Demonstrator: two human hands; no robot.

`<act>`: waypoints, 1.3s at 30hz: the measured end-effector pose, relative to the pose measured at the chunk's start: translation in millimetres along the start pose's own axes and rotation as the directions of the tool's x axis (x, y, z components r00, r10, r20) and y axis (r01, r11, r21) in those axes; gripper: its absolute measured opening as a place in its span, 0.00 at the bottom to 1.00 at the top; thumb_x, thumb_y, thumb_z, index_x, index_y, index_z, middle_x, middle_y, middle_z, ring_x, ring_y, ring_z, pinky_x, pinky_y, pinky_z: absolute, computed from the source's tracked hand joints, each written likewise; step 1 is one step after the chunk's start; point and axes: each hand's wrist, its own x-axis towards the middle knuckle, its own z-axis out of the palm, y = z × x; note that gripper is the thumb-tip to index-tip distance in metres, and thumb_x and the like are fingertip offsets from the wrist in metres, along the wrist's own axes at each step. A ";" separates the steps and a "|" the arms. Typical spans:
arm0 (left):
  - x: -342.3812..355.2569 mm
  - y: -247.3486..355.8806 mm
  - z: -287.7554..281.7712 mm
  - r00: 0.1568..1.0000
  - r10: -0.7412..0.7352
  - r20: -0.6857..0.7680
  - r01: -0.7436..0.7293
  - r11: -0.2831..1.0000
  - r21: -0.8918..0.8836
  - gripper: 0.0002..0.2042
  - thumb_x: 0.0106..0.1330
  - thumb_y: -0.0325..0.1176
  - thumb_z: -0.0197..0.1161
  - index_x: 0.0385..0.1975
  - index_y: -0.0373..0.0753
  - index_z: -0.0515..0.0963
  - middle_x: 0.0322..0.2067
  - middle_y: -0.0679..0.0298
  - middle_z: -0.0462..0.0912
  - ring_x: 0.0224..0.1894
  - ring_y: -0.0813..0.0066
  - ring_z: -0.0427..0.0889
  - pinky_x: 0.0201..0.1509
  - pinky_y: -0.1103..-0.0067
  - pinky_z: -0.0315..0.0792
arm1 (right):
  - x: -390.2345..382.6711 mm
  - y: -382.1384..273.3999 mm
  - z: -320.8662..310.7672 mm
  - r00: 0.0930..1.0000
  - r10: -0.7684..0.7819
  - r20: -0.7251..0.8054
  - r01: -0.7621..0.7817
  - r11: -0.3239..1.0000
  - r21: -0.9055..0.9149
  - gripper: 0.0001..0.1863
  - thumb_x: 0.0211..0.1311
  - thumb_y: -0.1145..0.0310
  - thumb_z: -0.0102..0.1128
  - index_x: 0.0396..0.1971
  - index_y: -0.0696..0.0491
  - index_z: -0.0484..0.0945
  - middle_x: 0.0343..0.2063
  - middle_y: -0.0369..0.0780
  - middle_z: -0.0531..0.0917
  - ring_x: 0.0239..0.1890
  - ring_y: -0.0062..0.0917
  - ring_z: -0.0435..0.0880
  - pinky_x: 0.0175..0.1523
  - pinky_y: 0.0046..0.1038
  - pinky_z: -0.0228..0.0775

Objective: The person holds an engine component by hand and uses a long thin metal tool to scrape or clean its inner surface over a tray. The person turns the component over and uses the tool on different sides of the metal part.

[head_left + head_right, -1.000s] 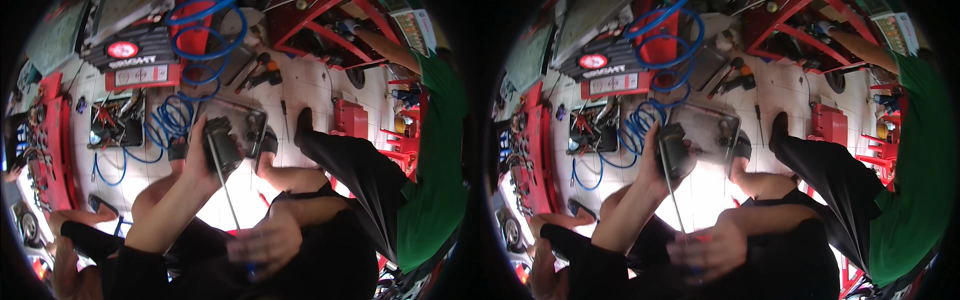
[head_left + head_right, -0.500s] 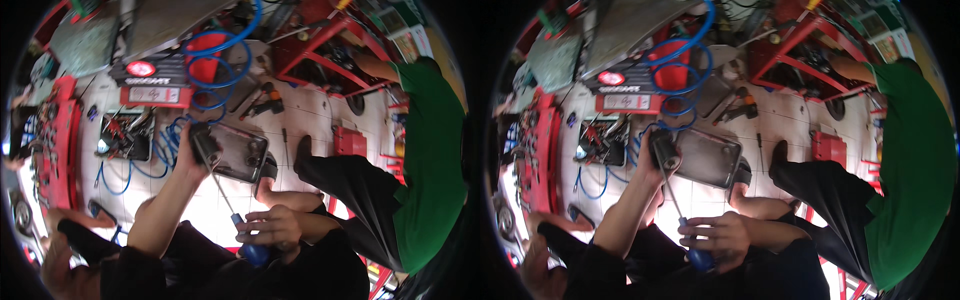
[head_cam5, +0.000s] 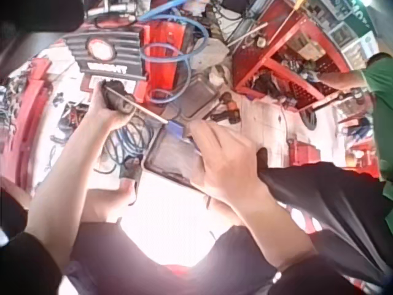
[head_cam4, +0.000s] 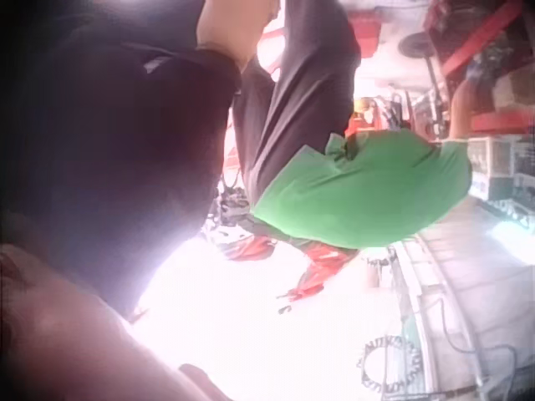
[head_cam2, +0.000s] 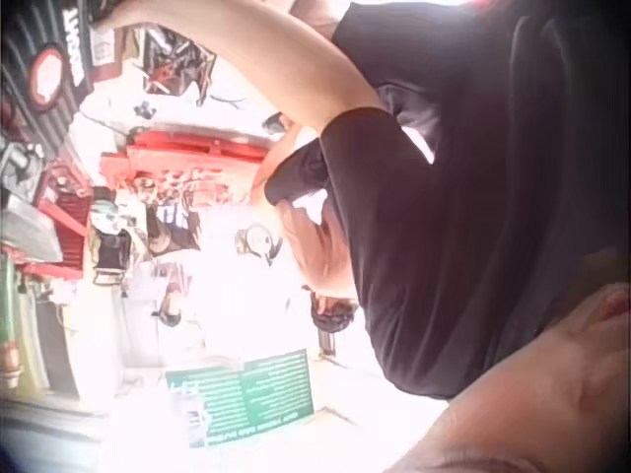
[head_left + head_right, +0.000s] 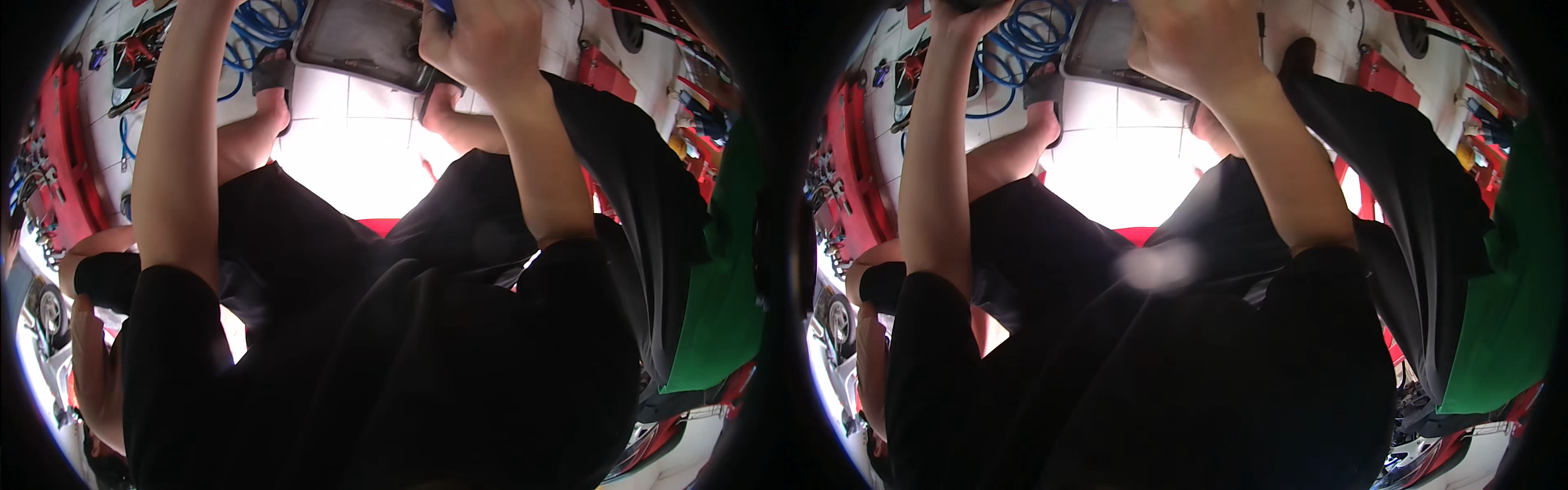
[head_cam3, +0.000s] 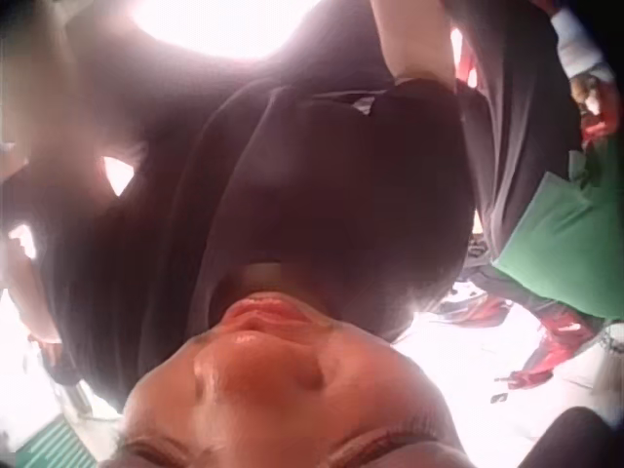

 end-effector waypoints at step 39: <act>-4.7 33.5 -13.2 0.993 0.055 0.103 -0.063 0.995 0.080 0.16 0.58 0.55 0.59 0.35 0.51 0.78 0.33 0.74 0.82 0.35 0.71 0.82 0.37 0.72 0.75 | -0.9 -45.0 16.8 0.535 0.571 0.622 -0.824 0.191 0.534 0.16 0.62 0.64 0.63 0.44 0.60 0.81 0.19 0.37 0.80 0.23 0.13 0.74 0.29 0.20 0.65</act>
